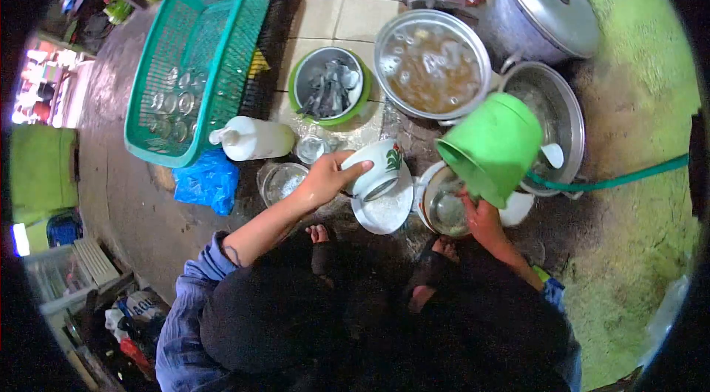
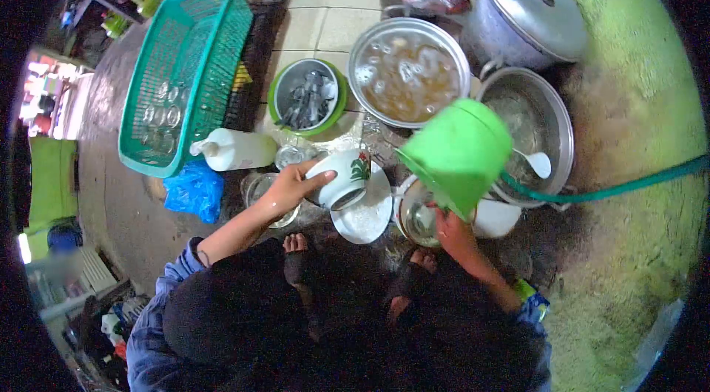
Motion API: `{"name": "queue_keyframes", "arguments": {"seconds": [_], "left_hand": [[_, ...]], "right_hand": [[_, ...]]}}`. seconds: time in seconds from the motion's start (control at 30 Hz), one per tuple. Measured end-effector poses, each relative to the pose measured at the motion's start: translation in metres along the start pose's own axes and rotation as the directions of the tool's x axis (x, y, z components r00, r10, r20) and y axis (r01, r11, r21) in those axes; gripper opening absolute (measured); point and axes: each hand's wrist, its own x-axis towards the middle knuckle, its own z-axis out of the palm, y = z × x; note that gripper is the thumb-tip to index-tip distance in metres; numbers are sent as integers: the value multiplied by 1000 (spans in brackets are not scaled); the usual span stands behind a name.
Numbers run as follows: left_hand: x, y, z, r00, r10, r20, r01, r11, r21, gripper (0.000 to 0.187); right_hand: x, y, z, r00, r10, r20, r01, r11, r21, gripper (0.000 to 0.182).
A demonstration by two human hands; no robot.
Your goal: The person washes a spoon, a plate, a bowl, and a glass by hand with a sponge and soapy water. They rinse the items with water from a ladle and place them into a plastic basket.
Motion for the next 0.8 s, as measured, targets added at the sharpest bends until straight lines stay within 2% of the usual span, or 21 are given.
{"name": "queue_keyframes", "arguments": {"seconds": [0.03, 0.07, 0.1, 0.13, 0.17, 0.2, 0.23, 0.27, 0.33, 0.37, 0.4, 0.43, 0.47, 0.53, 0.57, 0.6, 0.63, 0.67, 0.73, 0.8], "left_hand": [[-9, 20, -11, 994, -97, -42, 96, 995, -21, 35], [-14, 28, -24, 988, -131, -79, 126, 990, -66, 34], [-22, 42, -36, 984, -123, -132, 99, 980, -171, 35], [-31, 58, -48, 976, -118, -182, 65, 960, -273, 37], [-39, 71, -67, 973, -111, -203, 27, 926, -377, 38], [-46, 84, -86, 970, -105, -219, -12, 880, -475, 39], [-55, 101, -100, 941, -63, -333, -130, 841, -525, 38], [-62, 114, -116, 896, -30, -442, -249, 792, -557, 36], [-62, 124, -172, 838, 45, -544, -415, 699, -582, 36], [-61, 132, -195, 794, 36, -606, -465, 678, -569, 35], [-60, 142, -218, 748, 23, -663, -510, 659, -552, 35], [-54, 143, -248, 715, -10, -699, -534, 637, -556, 36], [-43, 139, -282, 680, -41, -732, -561, 613, -556, 38], [-21, 128, -351, 619, -94, -780, -612, 565, -553, 35], [-8, 117, -387, 616, -92, -782, -616, 562, -552, 35], [6, 102, -423, 554, -87, -828, -656, 567, -499, 34], [14, 86, -451, 489, -80, -869, -693, 569, -442, 33], [18, 67, -473, 485, -79, -871, -701, 560, -441, 33], [26, 32, -504, 429, -150, -891, -737, 512, -441, 31], [31, 11, -505, 400, -104, -910, -778, 486, -398, 30]], "right_hand": [[-2, -4, -6, 994, 103, 26, -105, 991, 78, 18], [-12, 5, -7, 997, 77, 30, -79, 993, 84, 18], [-24, 18, -8, 956, 266, 125, -259, 964, -67, 17], [-28, 25, -7, 871, 455, 182, -412, 881, -234, 16], [-24, 16, -9, 879, 439, 185, -395, 889, -232, 16], [-20, 2, -14, 948, 310, 75, -309, 951, -20, 16], [-18, -8, -17, 978, 197, -61, -183, 966, 182, 17], [-21, -8, -18, 981, 187, -61, -173, 968, 183, 17], [-24, -6, -27, 977, 215, 3, -213, 966, 147, 15], [-25, -10, -28, 952, 305, -20, -284, 906, 315, 10], [-28, -10, -33, 955, 295, -19, -274, 909, 314, 10], [-33, -6, -41, 937, 350, 16, -332, 874, 354, 11], [-33, -1, -49, 916, 399, 51, -386, 836, 391, 15], [-25, -17, -83, 924, 357, 135, -368, 742, 560, 23], [-22, -19, -104, 895, 419, 152, -418, 669, 615, 25], [-19, -24, -128, 861, 478, 174, -461, 589, 664, 28], [-16, -39, -155, 854, 492, 167, -474, 604, 640, 31], [-11, -58, -184, 849, 504, 160, -486, 623, 614, 35], [-15, -93, -226, 787, 614, -54, -459, 643, 613, 45], [-25, -114, -266, 744, 639, -196, -451, 697, 558, 55]]}}
